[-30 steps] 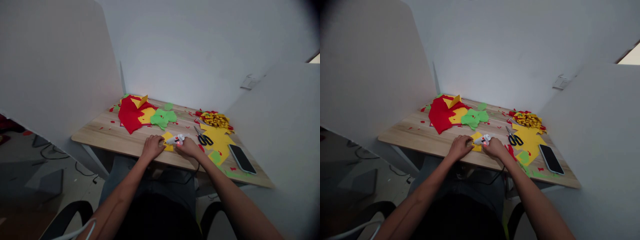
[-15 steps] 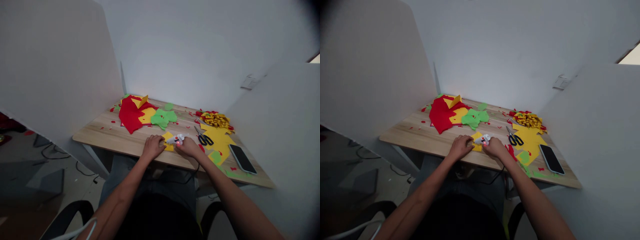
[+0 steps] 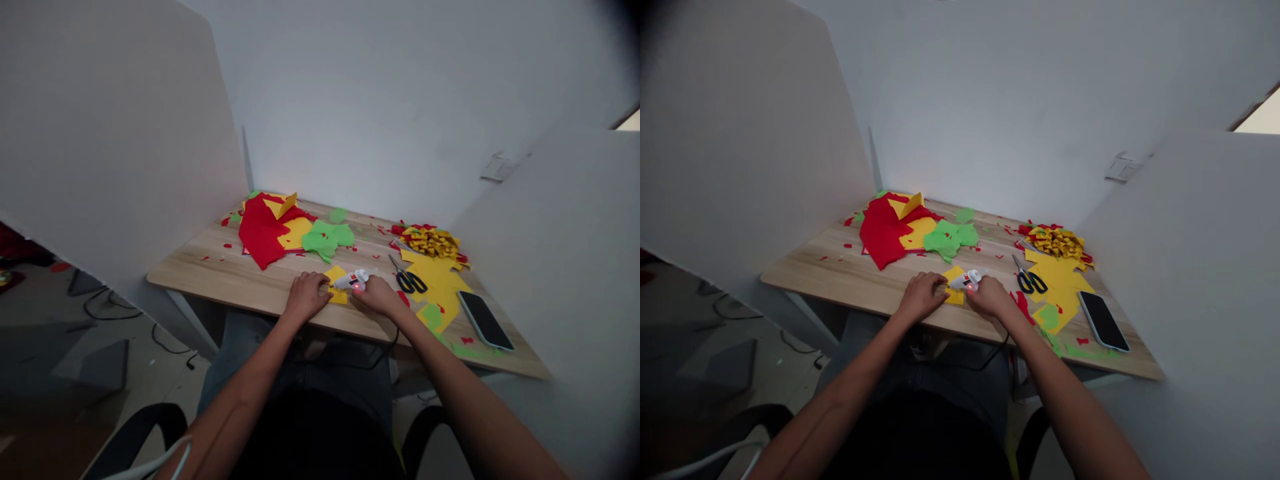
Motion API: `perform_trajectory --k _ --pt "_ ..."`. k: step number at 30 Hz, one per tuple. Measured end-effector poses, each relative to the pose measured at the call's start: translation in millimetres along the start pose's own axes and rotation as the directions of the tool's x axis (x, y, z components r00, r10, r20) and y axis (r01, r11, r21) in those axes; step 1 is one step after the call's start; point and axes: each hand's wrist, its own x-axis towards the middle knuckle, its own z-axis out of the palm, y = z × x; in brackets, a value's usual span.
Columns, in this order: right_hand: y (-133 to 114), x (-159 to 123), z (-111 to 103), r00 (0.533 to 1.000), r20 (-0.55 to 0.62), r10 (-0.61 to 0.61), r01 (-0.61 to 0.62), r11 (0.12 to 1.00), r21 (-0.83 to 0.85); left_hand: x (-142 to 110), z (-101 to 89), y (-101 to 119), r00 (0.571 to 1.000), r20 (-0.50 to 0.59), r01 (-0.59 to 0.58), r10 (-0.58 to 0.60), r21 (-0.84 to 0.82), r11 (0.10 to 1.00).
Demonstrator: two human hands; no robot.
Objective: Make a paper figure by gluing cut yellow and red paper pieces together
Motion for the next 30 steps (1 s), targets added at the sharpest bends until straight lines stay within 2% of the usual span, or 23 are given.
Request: perform_trajectory --k 17,30 --pt "2.2 1.7 0.4 1.0 -0.009 0.014 -0.015 1.0 -0.022 1.0 -2.8 2.7 0.999 0.022 0.027 -0.027 -0.002 1.0" --pt "6.7 4.0 0.9 1.0 -0.018 -0.003 0.003 1.0 -0.009 0.4 -0.8 1.3 1.0 -0.014 -0.004 0.004 0.007 1.0"
